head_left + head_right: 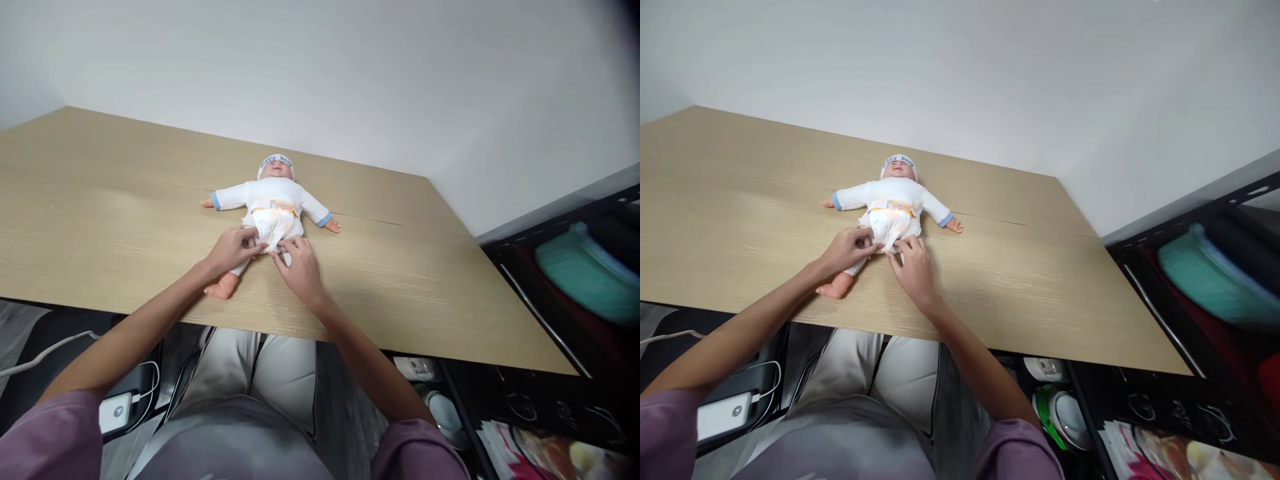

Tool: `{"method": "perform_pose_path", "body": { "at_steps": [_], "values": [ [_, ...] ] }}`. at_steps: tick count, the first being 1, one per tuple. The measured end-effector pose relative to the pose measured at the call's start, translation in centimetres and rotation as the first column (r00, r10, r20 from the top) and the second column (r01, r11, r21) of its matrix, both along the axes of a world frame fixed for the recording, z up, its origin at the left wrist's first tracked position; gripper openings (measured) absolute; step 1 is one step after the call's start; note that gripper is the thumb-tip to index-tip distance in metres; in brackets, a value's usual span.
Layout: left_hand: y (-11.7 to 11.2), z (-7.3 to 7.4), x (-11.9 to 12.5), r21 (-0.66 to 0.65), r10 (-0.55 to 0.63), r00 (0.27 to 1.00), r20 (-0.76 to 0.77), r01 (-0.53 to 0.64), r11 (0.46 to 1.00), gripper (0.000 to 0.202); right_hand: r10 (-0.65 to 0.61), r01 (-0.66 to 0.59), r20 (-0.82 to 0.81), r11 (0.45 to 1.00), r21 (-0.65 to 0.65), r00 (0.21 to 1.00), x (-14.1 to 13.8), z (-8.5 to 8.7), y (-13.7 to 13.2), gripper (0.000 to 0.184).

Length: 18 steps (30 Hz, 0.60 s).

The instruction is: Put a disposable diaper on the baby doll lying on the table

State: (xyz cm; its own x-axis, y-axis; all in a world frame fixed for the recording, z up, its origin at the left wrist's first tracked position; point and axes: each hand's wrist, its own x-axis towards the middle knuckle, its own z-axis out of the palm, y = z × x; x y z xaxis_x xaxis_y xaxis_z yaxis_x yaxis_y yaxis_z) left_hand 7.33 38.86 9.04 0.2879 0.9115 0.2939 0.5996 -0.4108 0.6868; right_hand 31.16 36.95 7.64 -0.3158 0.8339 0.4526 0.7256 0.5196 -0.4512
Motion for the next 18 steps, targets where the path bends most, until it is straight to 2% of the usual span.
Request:
{"method": "perform_pose_path", "body": {
  "at_steps": [6, 9, 14, 18],
  "values": [
    [-0.19, -0.40, 0.18, 0.142, -0.019, 1.000, 0.025, 0.015, 0.990, 0.026, 0.074, -0.073, -0.014, 0.997, 0.036, 0.997, 0.36, -0.05, -0.67, 0.023],
    [-0.25, -0.23, 0.29, 0.173, -0.052, 0.998, 0.045, 0.043, 0.984, 0.020, 0.112, -0.112, -0.032, 0.994, 0.018, 0.993, 0.41, 0.01, -0.85, 0.026],
    [-0.37, 0.25, 0.21, 0.099, -0.084, 0.996, 0.043, 0.079, 0.992, 0.029, 0.110, -0.111, -0.036, 0.993, -0.051, 0.993, 0.39, -0.08, -1.06, 0.030],
    [-0.32, 0.03, 0.11, 0.016, -0.001, 0.996, 0.095, -0.001, 1.000, 0.032, 0.060, -0.071, -0.120, 0.994, -0.085, 0.991, 0.18, -0.36, -0.68, 0.027]
  ]
}}
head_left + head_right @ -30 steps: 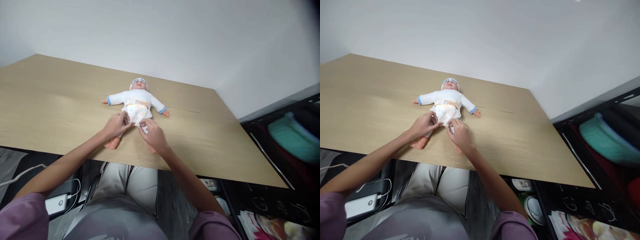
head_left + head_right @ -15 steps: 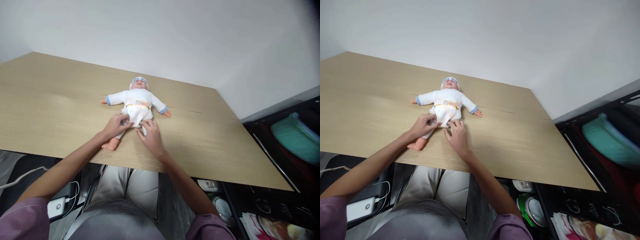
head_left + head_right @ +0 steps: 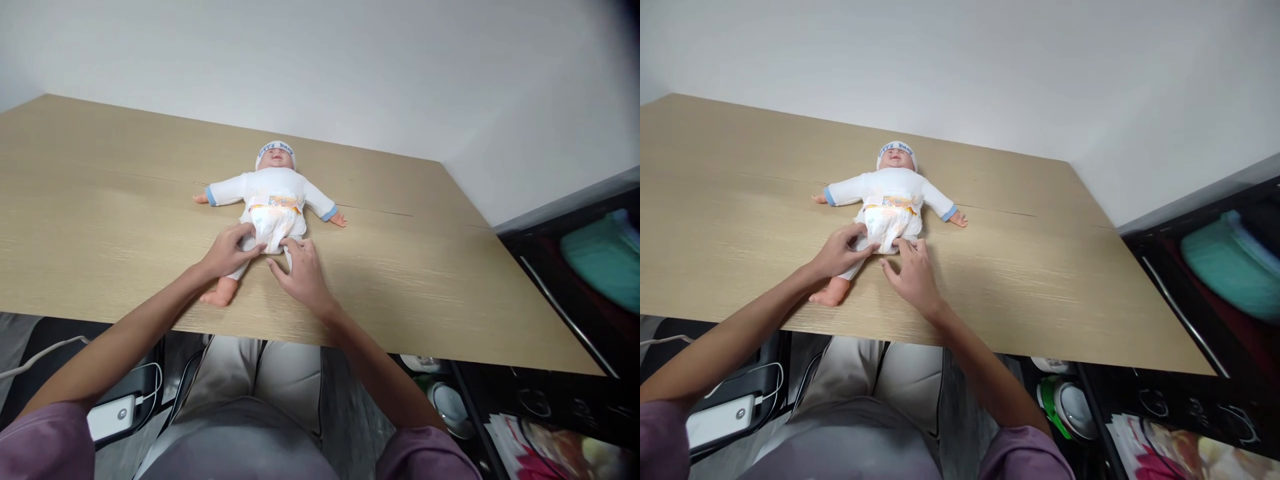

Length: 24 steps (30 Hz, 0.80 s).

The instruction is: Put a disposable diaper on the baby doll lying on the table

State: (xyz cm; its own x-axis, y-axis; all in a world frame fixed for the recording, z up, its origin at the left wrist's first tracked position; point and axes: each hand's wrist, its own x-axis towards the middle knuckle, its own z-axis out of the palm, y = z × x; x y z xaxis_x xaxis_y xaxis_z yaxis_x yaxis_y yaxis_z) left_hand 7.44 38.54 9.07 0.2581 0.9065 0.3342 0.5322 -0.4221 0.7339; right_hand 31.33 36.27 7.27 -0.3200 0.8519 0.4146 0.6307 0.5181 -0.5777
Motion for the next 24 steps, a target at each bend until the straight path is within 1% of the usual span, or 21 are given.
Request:
{"method": "perform_pose_path", "body": {
  "at_steps": [3, 6, 8, 9, 11, 13, 15, 16, 18, 19, 21, 22, 24],
  "values": [
    [0.3, -0.7, 0.0, -0.113, 0.042, 0.990, 0.137, -0.027, 0.993, 0.038, -0.104, 0.099, -0.145, 0.994, -0.041, 0.984, 0.0, -0.1, 0.5, 0.023],
    [0.8, -1.8, 0.0, -0.191, 0.087, 0.943, 0.321, -0.026, 0.981, 0.053, -0.186, 0.176, -0.239, 0.982, -0.060, 0.953, 0.2, 0.0, 0.7, 0.026],
    [1.0, -2.4, 0.0, -0.205, 0.124, 0.905, 0.408, -0.041, 0.978, 0.062, -0.214, 0.205, -0.248, 0.977, -0.061, 0.945, 0.4, 0.1, 0.6, 0.027],
    [1.0, -2.6, -0.1, -0.214, 0.142, 0.893, 0.427, -0.052, 0.975, 0.064, -0.226, 0.218, -0.237, 0.974, -0.060, 0.945, 0.4, 0.1, 0.6, 0.026],
    [0.8, -2.7, -0.1, -0.235, 0.174, 0.894, 0.412, -0.081, 0.969, 0.065, -0.245, 0.238, -0.200, 0.970, -0.057, 0.949, 0.5, 0.2, 0.4, 0.023],
    [0.4, -2.4, -0.1, -0.246, 0.191, 0.921, 0.340, -0.109, 0.963, 0.061, -0.255, 0.249, -0.158, 0.967, -0.055, 0.954, 0.6, 0.3, 0.2, 0.022],
    [0.0, -1.7, -0.1, -0.232, 0.173, 0.945, 0.278, -0.108, 0.967, 0.053, -0.251, 0.246, -0.116, 0.968, -0.057, 0.961, 0.6, 0.4, 0.1, 0.021],
    [-0.1, -1.3, -0.1, -0.240, 0.147, 0.954, 0.261, -0.083, 0.967, 0.050, -0.236, 0.232, -0.090, 0.971, -0.059, 0.967, 0.6, 0.5, 0.2, 0.021],
    [-0.1, -0.3, -0.3, -0.317, 0.090, 0.958, 0.271, 0.001, 0.949, 0.050, -0.173, 0.171, -0.034, 0.983, -0.067, 0.984, 0.6, 0.8, 0.5, 0.024],
    [0.1, 0.2, -0.4, -0.379, 0.068, 0.953, 0.295, 0.051, 0.924, 0.053, -0.135, 0.133, -0.016, 0.988, -0.075, 0.991, 0.7, 1.0, 0.8, 0.027],
    [0.6, 1.0, -0.7, -0.497, 0.056, 0.929, 0.365, 0.144, 0.856, 0.061, -0.074, 0.070, -0.029, 0.991, -0.111, 0.997, 0.9, 1.1, 1.6, 0.035],
    [0.9, 1.3, -0.9, -0.537, 0.063, 0.912, 0.406, 0.182, 0.823, 0.063, -0.062, 0.052, -0.066, 0.988, -0.144, 0.996, 1.0, 1.2, 2.0, 0.037],
    [1.4, 1.5, -1.3, -0.585, 0.084, 0.877, 0.474, 0.242, 0.774, 0.060, -0.063, 0.018, -0.185, 0.972, -0.236, 0.981, 1.2, 1.0, 2.8, 0.041]
  ]
}}
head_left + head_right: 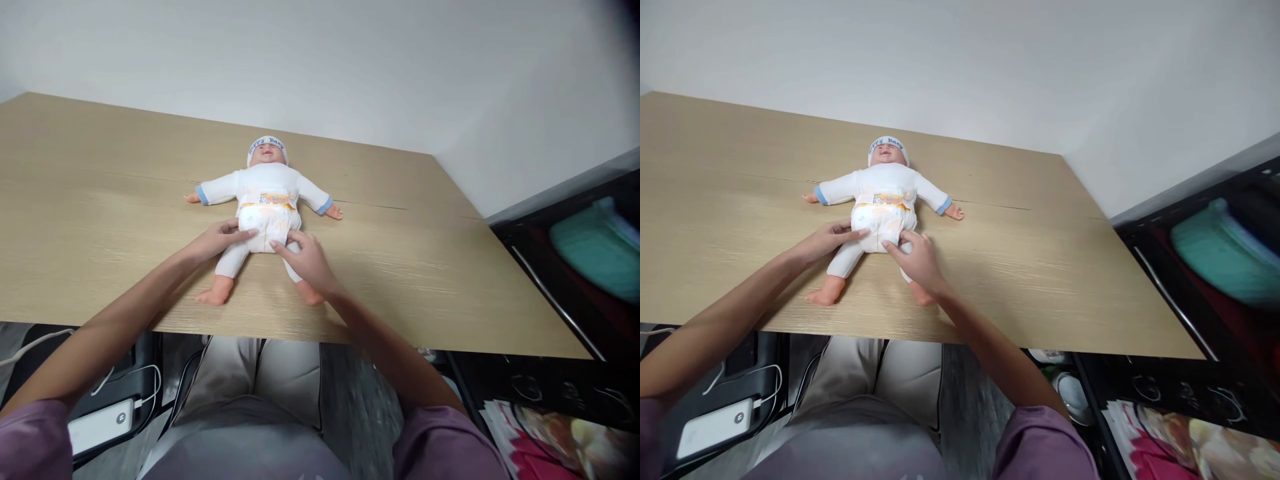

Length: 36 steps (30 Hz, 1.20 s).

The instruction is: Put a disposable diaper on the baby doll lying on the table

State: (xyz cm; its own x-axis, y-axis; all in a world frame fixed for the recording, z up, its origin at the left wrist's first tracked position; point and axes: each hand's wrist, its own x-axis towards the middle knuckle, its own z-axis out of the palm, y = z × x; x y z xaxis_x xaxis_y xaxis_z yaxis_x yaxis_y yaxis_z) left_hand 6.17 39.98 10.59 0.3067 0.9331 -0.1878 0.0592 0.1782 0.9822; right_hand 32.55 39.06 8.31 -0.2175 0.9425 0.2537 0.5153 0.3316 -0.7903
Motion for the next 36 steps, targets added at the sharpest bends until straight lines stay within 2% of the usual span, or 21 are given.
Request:
{"method": "perform_pose_path", "body": {
  "at_steps": [3, 5, 8, 11, 14, 20, 28, 32, 36],
  "values": [
    [0.4, -0.3, -0.4, -0.060, -0.008, 0.998, 0.065, 0.012, 0.998, 0.055, 0.014, -0.036, -0.182, 0.992, -0.118, 0.983, 0.2, -0.3, 0.5, 0.046],
    [0.4, -0.7, -0.3, -0.051, 0.002, 0.997, 0.072, 0.001, 0.999, 0.056, 0.007, -0.040, -0.219, 0.988, -0.146, 0.976, 0.3, -0.3, 0.4, 0.047],
    [0.2, -1.3, 0.1, 0.019, 0.013, 0.998, 0.059, -0.014, 1.000, 0.055, -0.025, 0.012, -0.141, 0.995, -0.095, 0.990, 0.2, 0.1, -0.1, 0.047],
    [-0.1, -1.4, 0.4, 0.113, 0.026, 1.000, 0.001, -0.026, 0.993, 0.053, -0.012, 0.011, -0.052, 1.000, -0.012, 0.999, 0.2, 0.3, -0.4, 0.037],
    [-0.4, -1.2, 0.6, 0.152, 0.038, 0.998, -0.052, -0.030, 0.988, 0.053, 0.018, -0.020, -0.070, 0.999, -0.025, 0.997, 0.4, 0.0, -0.2, 0.031],
    [-0.3, -1.1, 0.6, 0.073, -0.020, 0.999, 0.035, 0.017, 0.997, 0.048, 0.053, -0.082, -0.194, 0.987, -0.141, 0.980, 0.7, -0.5, 0.1, 0.035],
    [-0.3, -1.3, 1.2, -0.017, 0.111, 0.987, 0.116, -0.110, 0.994, 0.047, -0.033, -0.076, -0.362, 0.956, -0.283, 0.932, 0.7, 0.0, -0.3, 0.045],
    [-0.4, -1.5, 1.2, -0.035, 0.140, 0.982, 0.127, -0.137, 0.990, 0.048, -0.089, 0.032, -0.276, 0.979, -0.203, 0.957, 0.8, 0.3, -0.8, 0.054],
    [-0.4, -1.6, 1.0, -0.026, 0.141, 0.979, 0.149, -0.139, 0.990, 0.048, -0.148, 0.142, -0.153, 0.989, -0.047, 0.977, 0.9, 0.0, -0.8, 0.048]
  ]
}}
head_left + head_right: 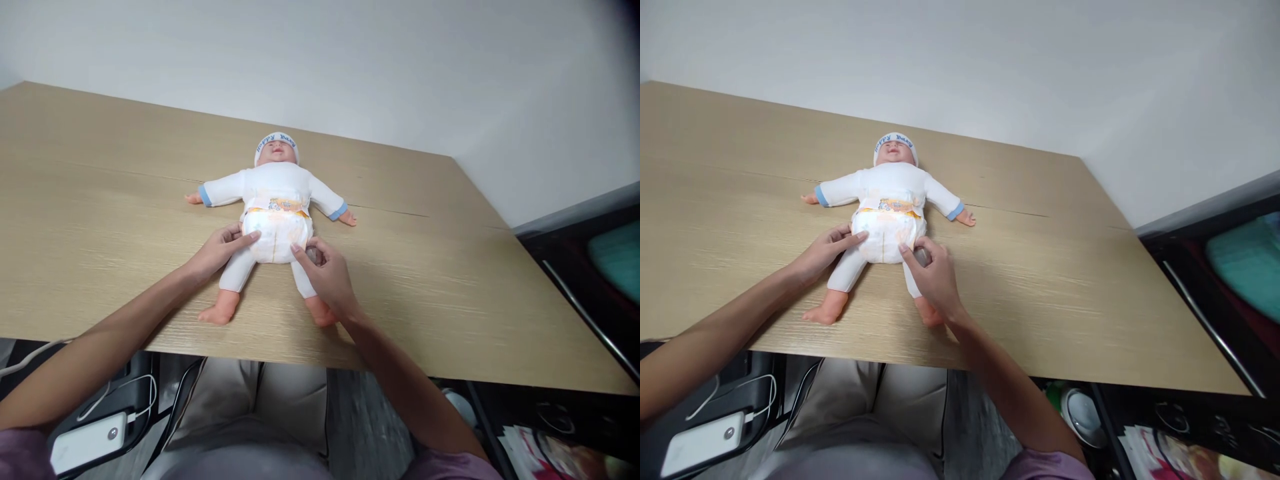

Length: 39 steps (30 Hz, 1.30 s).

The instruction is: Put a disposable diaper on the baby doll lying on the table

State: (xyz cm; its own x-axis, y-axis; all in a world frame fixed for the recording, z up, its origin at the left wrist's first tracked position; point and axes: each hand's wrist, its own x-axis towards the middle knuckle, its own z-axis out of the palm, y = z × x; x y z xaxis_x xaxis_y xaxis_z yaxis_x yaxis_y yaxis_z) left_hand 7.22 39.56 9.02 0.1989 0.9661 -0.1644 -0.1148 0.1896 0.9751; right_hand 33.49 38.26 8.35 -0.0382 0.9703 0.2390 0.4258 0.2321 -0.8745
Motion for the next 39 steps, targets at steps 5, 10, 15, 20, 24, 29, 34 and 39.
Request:
{"method": "perform_pose_path", "body": {
  "at_steps": [5, 10, 15, 20, 24, 29, 34, 39],
  "values": [
    [0.0, 0.4, -0.3, 0.053, -0.053, 0.998, -0.022, 0.054, 0.997, 0.054, -0.017, 0.018, -0.021, 0.999, 0.041, 1.000, 0.6, -1.2, 0.8, 0.051],
    [-1.2, 1.3, -2.4, 0.125, -0.070, 0.990, -0.126, 0.085, 0.989, 0.051, 0.123, -0.123, -0.018, 0.992, -0.035, 0.992, 2.9, -1.2, -0.8, 0.054],
    [-1.6, 2.1, -5.7, 0.287, 0.111, 0.927, -0.358, -0.004, 0.958, 0.046, 0.092, -0.097, -0.081, 0.993, -0.069, 0.992, 6.3, -0.7, -1.9, 0.056],
    [4.0, 2.3, -7.2, 0.580, 0.472, 0.625, -0.622, -0.037, 0.814, 0.056, -0.074, 0.012, 0.203, 0.957, 0.291, 0.976, 7.7, 0.0, 4.2, 0.043],
    [10.2, 2.1, -6.4, 0.553, 0.490, 0.392, -0.779, 0.060, 0.831, 0.068, -0.209, 0.036, 0.437, 0.927, 0.373, 0.875, 5.9, 0.0, 11.4, 0.065],
    [13.3, 2.7, -4.4, 0.321, 0.290, 0.246, -0.925, 0.096, 0.942, 0.065, -0.106, 0.020, 0.572, 0.988, 0.154, 0.813, 2.6, -0.1, 16.4, 0.044],
    [9.4, 4.7, -2.8, 0.302, 0.292, 0.193, -0.937, 0.026, 0.953, 0.061, -0.114, 0.047, 0.537, 0.989, 0.137, 0.836, 2.5, 1.5, 15.2, 0.032],
    [-3.7, 6.4, -1.9, 0.322, 0.289, 0.301, -0.909, 0.063, 0.945, 0.064, 0.042, -0.149, 0.476, 0.970, 0.190, 0.878, 6.1, 6.2, 7.5, 0.041]
  ]
}}
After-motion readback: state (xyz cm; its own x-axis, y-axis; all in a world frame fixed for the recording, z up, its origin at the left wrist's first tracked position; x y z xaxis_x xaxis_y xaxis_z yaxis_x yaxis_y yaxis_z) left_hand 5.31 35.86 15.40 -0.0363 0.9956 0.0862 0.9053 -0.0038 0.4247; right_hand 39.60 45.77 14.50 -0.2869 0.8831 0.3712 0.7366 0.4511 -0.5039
